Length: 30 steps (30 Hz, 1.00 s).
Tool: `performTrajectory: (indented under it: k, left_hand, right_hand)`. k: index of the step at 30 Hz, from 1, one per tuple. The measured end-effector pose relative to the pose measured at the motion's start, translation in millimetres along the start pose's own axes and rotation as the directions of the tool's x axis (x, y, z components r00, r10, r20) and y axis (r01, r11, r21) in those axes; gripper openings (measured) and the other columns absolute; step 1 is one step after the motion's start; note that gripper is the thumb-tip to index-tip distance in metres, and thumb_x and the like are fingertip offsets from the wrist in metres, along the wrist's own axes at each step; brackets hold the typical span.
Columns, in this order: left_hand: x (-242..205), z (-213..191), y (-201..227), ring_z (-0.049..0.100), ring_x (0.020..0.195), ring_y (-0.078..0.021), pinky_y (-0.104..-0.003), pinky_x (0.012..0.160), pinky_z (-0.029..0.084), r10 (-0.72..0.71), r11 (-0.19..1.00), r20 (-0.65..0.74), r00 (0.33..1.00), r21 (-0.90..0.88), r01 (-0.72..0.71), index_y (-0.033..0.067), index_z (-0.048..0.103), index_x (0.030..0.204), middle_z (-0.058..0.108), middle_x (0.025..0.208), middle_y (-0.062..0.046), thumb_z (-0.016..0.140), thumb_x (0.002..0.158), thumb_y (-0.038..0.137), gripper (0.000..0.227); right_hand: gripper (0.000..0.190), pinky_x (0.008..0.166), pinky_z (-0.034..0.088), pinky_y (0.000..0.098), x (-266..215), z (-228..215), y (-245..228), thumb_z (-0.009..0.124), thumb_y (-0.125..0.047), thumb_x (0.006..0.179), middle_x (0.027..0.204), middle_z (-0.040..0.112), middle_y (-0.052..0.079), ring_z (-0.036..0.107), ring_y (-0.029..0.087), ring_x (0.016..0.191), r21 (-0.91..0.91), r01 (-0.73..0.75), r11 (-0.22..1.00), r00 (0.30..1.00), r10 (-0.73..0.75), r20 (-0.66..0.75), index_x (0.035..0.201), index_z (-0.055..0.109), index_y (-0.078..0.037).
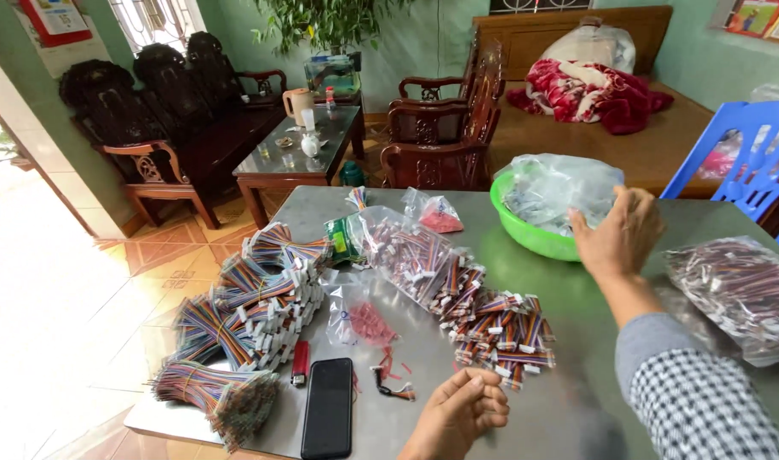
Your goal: Bagging bundles of wires and small red components into plastic bags
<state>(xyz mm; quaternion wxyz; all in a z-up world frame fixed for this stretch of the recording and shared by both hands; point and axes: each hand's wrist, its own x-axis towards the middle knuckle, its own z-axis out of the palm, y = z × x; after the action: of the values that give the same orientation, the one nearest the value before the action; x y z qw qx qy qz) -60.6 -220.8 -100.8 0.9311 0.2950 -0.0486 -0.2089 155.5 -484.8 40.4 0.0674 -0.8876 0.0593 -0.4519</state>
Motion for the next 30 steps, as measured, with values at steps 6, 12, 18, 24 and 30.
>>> performTrajectory:
  k: [6,12,18,24,30]
  left_hand:
    - [-43.6,29.5,11.2,0.063,0.068,-0.0142,-0.025,0.062,0.054,0.37,0.562,0.034,0.929,0.787,-0.252,0.0119,0.067,0.113,0.067,0.088,-0.005,0.071,0.092,0.018,0.022]
    - [-103.4,-33.1,86.4,0.057,0.105,-0.0298,-0.048,0.084,0.044,0.774,-0.504,0.221,0.593,0.783,0.365,0.0264,0.059,0.122,0.063,0.119,0.0,0.082,0.066,0.061,0.07]
    - [-120.3,-32.8,110.3,0.054,0.125,-0.0331,-0.052,0.097,0.05,0.784,-0.3,-0.186,0.593,0.722,0.623,0.0239,0.044,0.136,0.044,0.143,-0.005,0.082,0.064,0.049,0.085]
    - [-126.9,-5.6,121.4,0.062,0.115,-0.0257,-0.047,0.094,0.054,0.82,-0.011,-0.31,0.481,0.832,0.554,0.0249,0.051,0.131,0.046,0.141,-0.002,0.081,0.062,0.031,0.075]
    - [-126.5,-33.1,116.9,0.057,0.107,-0.027,-0.038,0.097,0.049,0.936,-0.009,-0.1,0.337,0.952,0.307,0.0132,0.056,0.122,0.053,0.125,-0.012,0.081,0.063,0.024,0.065]
  right_hand:
    - [0.006,0.061,0.053,0.036,-77.2,-85.7,-95.2,0.066,-0.016,0.096,0.089,0.068,0.008,0.064,0.022,0.073,0.701,0.176,0.691,0.914,-0.379,0.144,0.096,0.067,-0.01]
    - [0.024,0.074,0.05,0.0381,-191.9,-127.2,-158.7,0.079,-0.035,0.085,0.088,0.065,0.0,0.064,0.021,0.077,0.778,0.14,0.613,0.602,-0.677,0.425,0.09,0.063,-0.018]
    - [0.014,0.069,0.053,0.0432,-222.8,-108.2,-182.6,0.06,-0.004,0.092,0.096,0.059,0.012,0.061,0.03,0.086,0.742,0.32,0.588,0.46,-0.782,0.421,0.104,0.055,-0.007]
    - [0.012,0.075,0.06,0.0382,-212.9,-123.0,-185.7,0.053,0.0,0.095,0.099,0.058,0.009,0.064,0.024,0.088,0.83,0.203,0.519,0.593,-0.74,0.318,0.102,0.06,-0.005]
    - [0.025,0.107,0.048,0.0483,-223.2,-108.8,-224.6,0.069,-0.005,0.091,0.12,0.069,0.019,0.065,0.034,0.114,0.892,0.322,0.318,0.646,-0.763,0.038,0.114,0.071,0.002]
